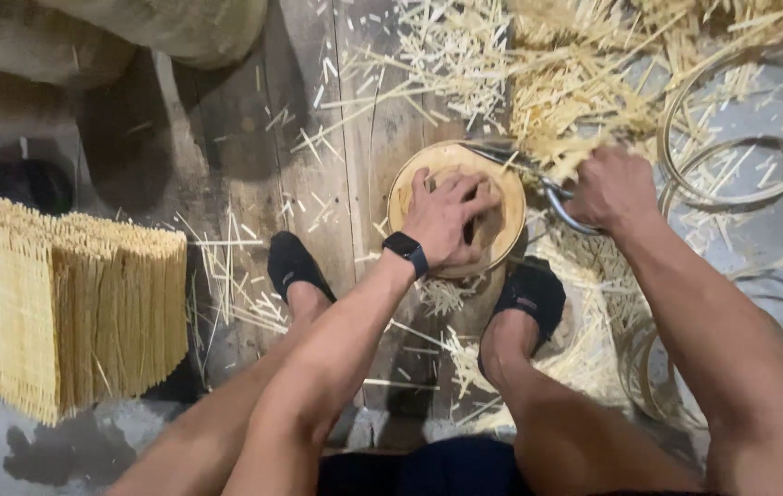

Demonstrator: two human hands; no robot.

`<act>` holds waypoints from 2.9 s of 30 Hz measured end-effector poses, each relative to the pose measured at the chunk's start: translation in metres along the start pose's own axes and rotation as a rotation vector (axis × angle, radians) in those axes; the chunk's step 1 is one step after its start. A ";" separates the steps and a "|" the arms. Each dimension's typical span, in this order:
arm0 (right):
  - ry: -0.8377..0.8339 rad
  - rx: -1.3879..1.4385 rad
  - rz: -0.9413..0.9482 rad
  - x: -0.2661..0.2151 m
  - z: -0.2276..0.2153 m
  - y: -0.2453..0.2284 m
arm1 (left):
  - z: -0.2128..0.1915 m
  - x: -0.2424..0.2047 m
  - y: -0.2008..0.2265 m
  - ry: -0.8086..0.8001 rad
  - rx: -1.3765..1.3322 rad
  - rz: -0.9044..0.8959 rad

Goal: Assembling the base and frame of a bamboo steamer basket.

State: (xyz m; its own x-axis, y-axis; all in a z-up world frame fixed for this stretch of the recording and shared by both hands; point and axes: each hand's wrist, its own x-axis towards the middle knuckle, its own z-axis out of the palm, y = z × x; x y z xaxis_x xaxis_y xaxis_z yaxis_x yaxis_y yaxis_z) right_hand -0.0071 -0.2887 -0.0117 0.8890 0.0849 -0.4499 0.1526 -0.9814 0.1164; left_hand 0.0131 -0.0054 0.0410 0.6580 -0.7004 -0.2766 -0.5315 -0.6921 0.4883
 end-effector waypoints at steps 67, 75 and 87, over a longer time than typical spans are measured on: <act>-0.122 1.835 0.597 -0.055 0.043 -0.101 | 0.129 -0.076 -0.070 0.384 -1.796 -0.906; -0.185 2.213 0.350 -0.073 -0.063 -0.098 | -0.021 -0.070 -0.009 0.548 -0.782 -0.192; -0.112 2.318 0.339 -0.067 -0.063 -0.110 | 0.006 -0.025 -0.021 0.707 -0.764 -0.221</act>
State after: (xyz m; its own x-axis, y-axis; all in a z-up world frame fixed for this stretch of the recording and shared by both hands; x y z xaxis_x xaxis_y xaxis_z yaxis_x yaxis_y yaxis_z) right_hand -0.0561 -0.1755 0.0609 0.7379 0.0110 -0.6748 -0.5692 0.5473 -0.6136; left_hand 0.0045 0.0249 0.0326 0.9898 -0.1423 0.0016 -0.0485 -0.3267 0.9439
